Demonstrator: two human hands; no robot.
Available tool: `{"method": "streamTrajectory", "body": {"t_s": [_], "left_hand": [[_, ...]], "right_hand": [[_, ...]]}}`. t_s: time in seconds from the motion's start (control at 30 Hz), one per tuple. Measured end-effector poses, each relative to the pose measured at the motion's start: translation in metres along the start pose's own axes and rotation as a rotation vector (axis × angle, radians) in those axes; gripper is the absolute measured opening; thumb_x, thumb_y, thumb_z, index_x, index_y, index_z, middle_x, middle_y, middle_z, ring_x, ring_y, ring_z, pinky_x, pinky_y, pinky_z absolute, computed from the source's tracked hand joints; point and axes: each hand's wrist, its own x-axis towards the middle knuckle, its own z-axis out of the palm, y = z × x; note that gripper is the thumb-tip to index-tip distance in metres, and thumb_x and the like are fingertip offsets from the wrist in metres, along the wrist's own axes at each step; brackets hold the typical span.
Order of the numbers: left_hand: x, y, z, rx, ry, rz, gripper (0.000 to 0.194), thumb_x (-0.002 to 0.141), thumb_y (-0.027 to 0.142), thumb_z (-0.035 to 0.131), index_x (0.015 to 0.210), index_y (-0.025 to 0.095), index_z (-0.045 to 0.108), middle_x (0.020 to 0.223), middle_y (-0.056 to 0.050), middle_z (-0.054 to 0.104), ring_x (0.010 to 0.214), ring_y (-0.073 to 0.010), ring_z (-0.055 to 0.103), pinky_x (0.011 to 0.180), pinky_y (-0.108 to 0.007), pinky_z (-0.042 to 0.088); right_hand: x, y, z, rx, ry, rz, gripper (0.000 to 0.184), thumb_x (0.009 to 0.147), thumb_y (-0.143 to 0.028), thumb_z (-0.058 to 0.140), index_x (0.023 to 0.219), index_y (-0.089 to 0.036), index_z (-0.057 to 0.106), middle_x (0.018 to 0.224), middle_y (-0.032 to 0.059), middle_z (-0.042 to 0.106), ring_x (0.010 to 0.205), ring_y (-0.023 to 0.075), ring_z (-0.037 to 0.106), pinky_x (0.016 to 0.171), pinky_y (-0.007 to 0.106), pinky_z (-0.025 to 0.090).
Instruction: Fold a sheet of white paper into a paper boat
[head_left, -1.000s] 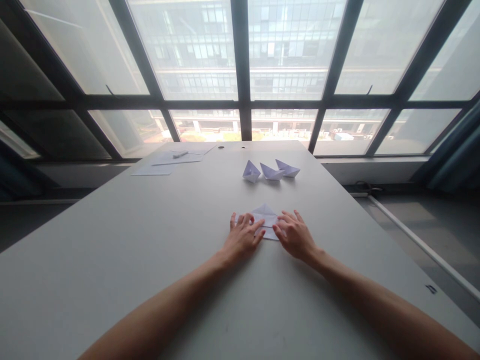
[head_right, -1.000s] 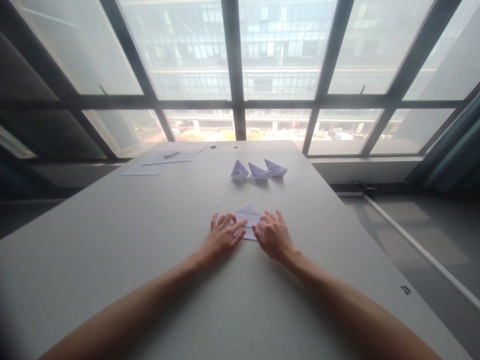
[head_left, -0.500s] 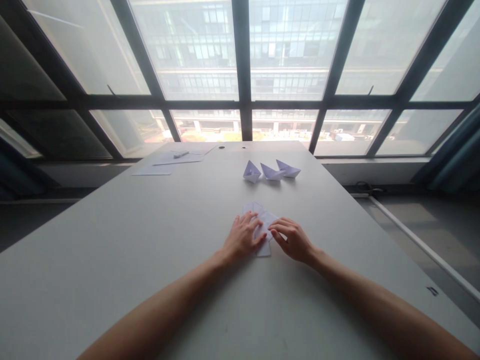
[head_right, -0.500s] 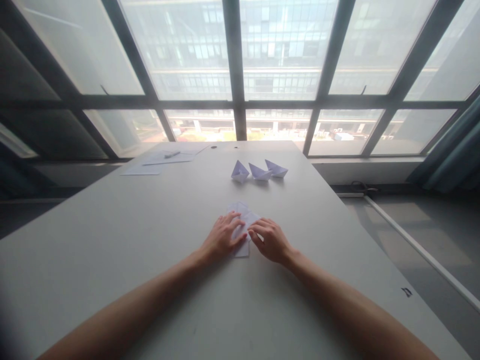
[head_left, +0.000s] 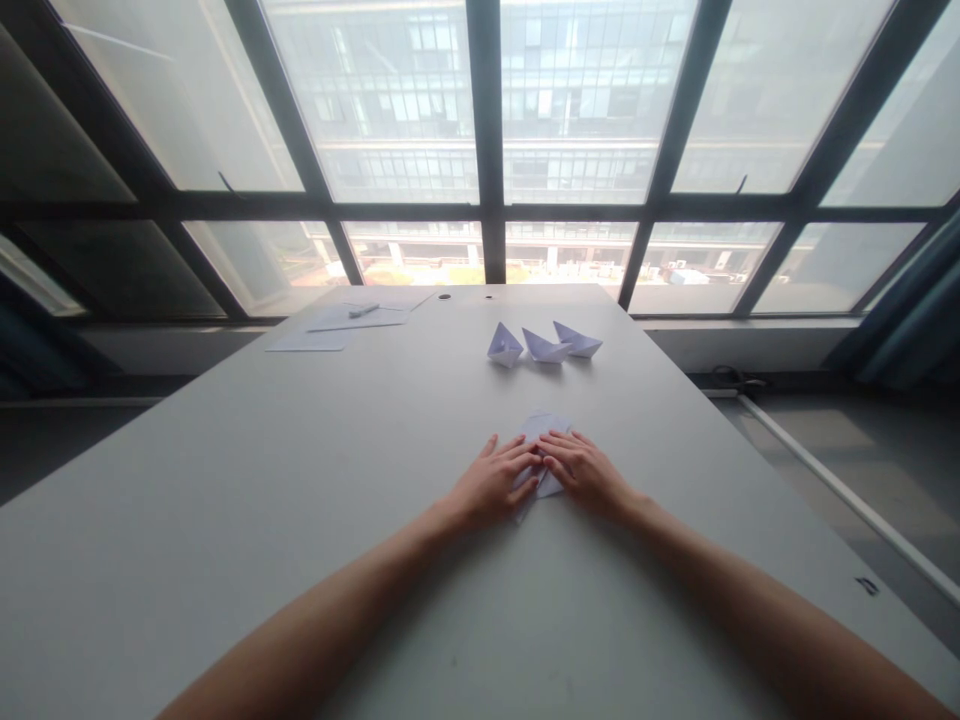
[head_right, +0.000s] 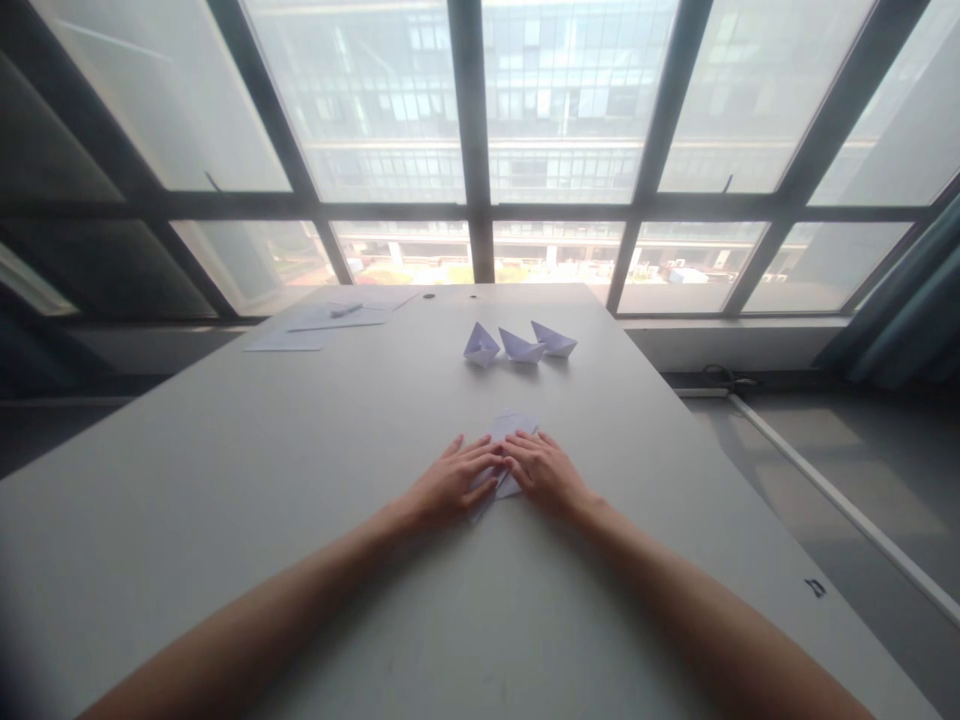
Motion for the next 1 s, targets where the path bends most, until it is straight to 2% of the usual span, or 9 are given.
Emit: {"method": "streamTrajectory", "body": {"t_s": [0.13,0.3,0.43,0.6,0.7,0.83,0.9,1.0], "left_hand": [[0.001,-0.002,0.002,0.005,0.016,-0.002,0.035,0.096,0.034,0.05,0.131,0.031,0.057,0.151,-0.002,0.044,0.144,-0.0232,0.034,0.121,-0.054,0.02],[0.001,-0.003,0.001,0.013,0.02,0.008,0.036,0.097,0.036,0.048,0.132,0.032,0.057,0.15,-0.002,0.046,0.144,-0.0226,0.035,0.122,-0.052,0.021],[0.0,-0.002,0.0,0.024,0.024,0.016,0.036,0.098,0.036,0.047,0.132,0.031,0.057,0.15,-0.002,0.046,0.143,-0.0224,0.035,0.121,-0.052,0.021],[0.0,-0.001,0.002,0.02,0.026,0.0,0.036,0.097,0.041,0.048,0.132,0.033,0.056,0.151,0.0,0.045,0.143,-0.0226,0.035,0.121,-0.052,0.02],[0.001,-0.001,0.002,0.02,0.018,-0.024,0.037,0.099,0.047,0.043,0.131,0.033,0.057,0.151,-0.001,0.045,0.143,-0.023,0.035,0.121,-0.052,0.019],[0.0,0.001,-0.001,0.072,0.02,-0.013,0.042,0.101,0.053,0.035,0.135,0.036,0.054,0.15,-0.001,0.046,0.139,-0.0246,0.038,0.117,-0.051,0.025],[-0.001,0.003,-0.002,0.124,0.034,-0.015,0.045,0.1,0.056,0.033,0.136,0.039,0.052,0.147,-0.003,0.047,0.134,-0.0263,0.042,0.112,-0.051,0.03],[-0.002,0.004,-0.003,0.188,0.058,-0.055,0.046,0.099,0.06,0.031,0.137,0.041,0.051,0.139,-0.005,0.051,0.126,-0.0286,0.045,0.104,-0.052,0.035]], "right_hand": [[-0.001,0.001,-0.001,-0.043,-0.042,0.024,0.052,0.105,-0.046,0.026,0.148,-0.023,0.044,0.152,0.009,0.044,0.144,0.0239,0.035,0.119,0.052,0.019],[0.0,0.004,0.003,-0.091,-0.032,0.108,0.064,0.103,-0.056,0.02,0.15,-0.016,0.039,0.154,0.0127,0.039,0.147,0.0254,0.028,0.12,0.054,0.007],[0.001,0.005,0.007,-0.107,-0.04,0.18,0.066,0.102,-0.058,0.023,0.151,-0.016,0.038,0.156,0.0127,0.035,0.148,0.0268,0.024,0.12,0.056,0.005],[0.002,0.008,0.009,-0.087,-0.048,0.186,0.065,0.1,-0.055,0.034,0.152,-0.016,0.034,0.158,0.0127,0.032,0.149,0.0261,0.021,0.119,0.057,0.004],[0.002,0.01,0.01,-0.068,-0.021,0.181,0.064,0.098,-0.051,0.041,0.151,-0.015,0.035,0.158,0.0139,0.032,0.149,0.0262,0.021,0.119,0.058,0.006],[0.0,0.012,0.01,-0.059,0.106,0.17,0.058,0.094,-0.041,0.052,0.146,-0.016,0.044,0.157,0.0153,0.034,0.147,0.029,0.024,0.118,0.058,0.013],[-0.001,0.01,0.009,-0.03,0.179,0.115,0.052,0.092,-0.036,0.057,0.141,-0.019,0.05,0.151,0.0142,0.044,0.142,0.0289,0.034,0.117,0.056,0.019],[-0.002,0.004,0.006,0.024,0.264,0.03,0.037,0.088,-0.031,0.064,0.124,-0.021,0.063,0.127,0.0116,0.061,0.121,0.0264,0.052,0.109,0.047,0.034]]}}
